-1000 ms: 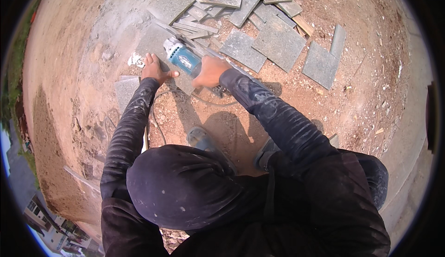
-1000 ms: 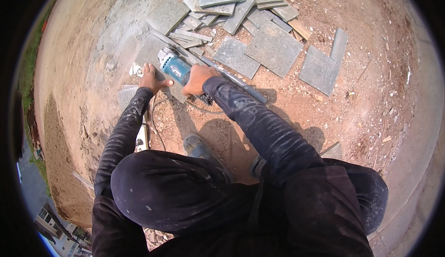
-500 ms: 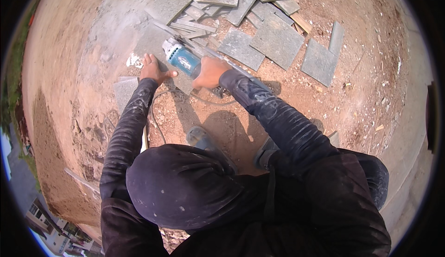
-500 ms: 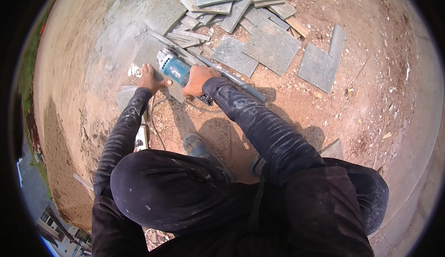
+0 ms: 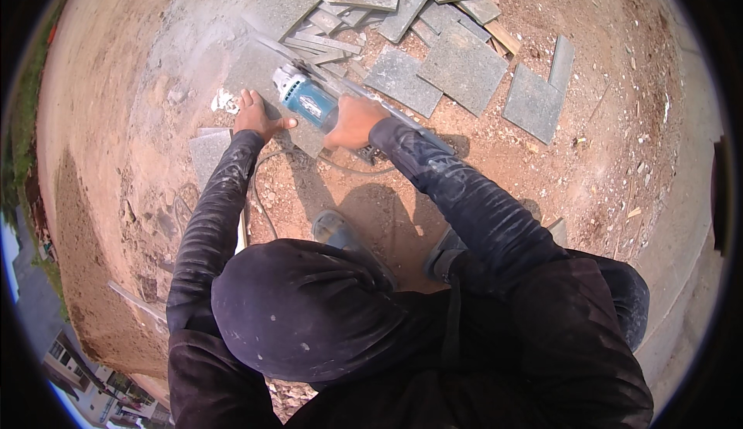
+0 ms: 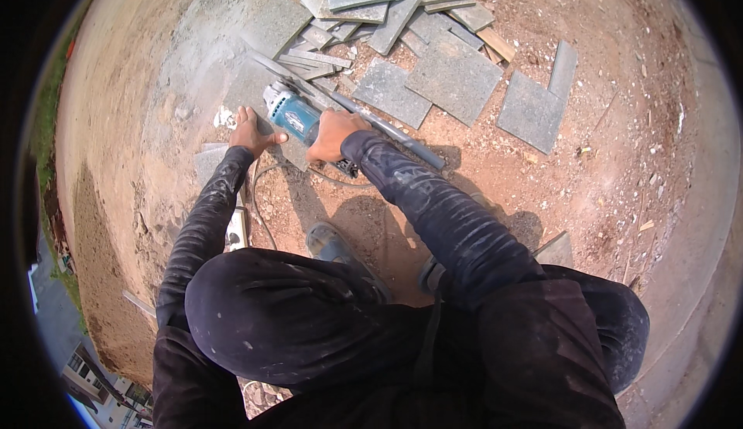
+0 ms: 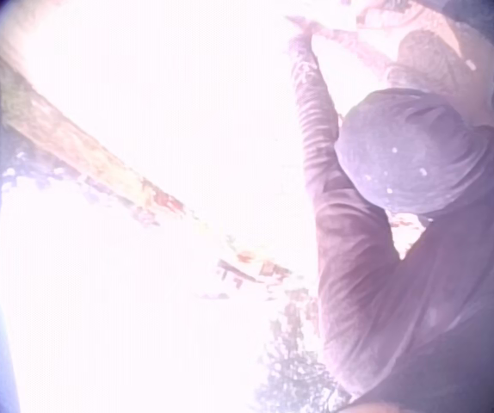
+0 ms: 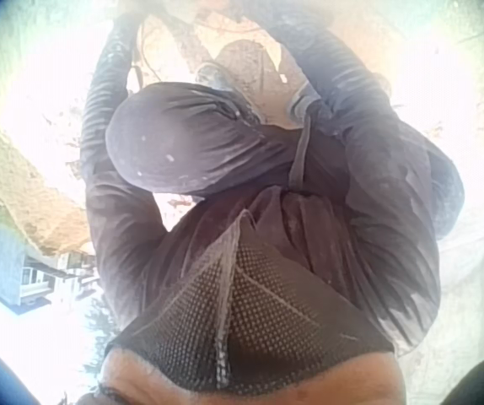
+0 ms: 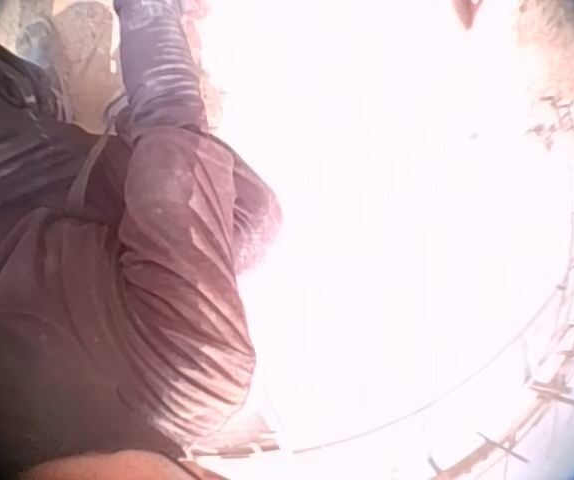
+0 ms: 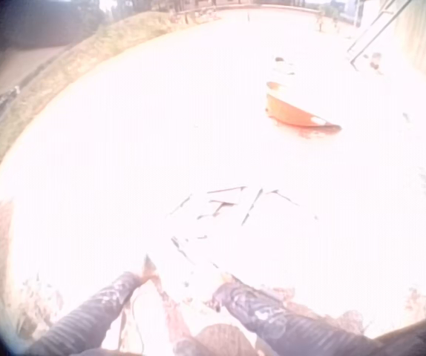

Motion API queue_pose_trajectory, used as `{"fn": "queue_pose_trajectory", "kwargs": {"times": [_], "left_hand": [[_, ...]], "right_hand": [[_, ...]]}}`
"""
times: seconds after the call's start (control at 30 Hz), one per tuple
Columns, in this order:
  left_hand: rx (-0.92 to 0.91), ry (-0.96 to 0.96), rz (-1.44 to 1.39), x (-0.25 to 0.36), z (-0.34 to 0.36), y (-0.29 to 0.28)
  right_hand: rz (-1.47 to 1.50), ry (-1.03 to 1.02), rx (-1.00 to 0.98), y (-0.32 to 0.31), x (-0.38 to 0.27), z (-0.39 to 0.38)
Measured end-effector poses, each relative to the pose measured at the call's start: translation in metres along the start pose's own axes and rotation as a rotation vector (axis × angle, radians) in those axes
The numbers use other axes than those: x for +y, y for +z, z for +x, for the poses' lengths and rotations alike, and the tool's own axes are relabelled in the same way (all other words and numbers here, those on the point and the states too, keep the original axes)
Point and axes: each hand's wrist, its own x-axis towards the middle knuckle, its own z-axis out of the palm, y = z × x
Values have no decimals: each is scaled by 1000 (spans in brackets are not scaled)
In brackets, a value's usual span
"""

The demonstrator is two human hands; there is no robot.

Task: The person uses an angle grinder to cut a rectangular stone tile on the ground. They hold the tile with one hand and guide the grinder with the other, creating a straight cut. The person adjusts the tile's position and continues cutting until the piece is separated.

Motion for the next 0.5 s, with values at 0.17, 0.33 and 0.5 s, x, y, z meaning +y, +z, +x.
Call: {"fn": "queue_pose_trajectory", "kwargs": {"times": [0.17,0.33,0.5], "left_hand": [[15,14,17,-1,0,1],[14,11,14,0,0,0],[10,10,14,-1,0,1]], "right_hand": [[30,44,-11,0,1,0],[34,53,-20,-1,0,-2],[7,13,8,-1,1,-6]]}}
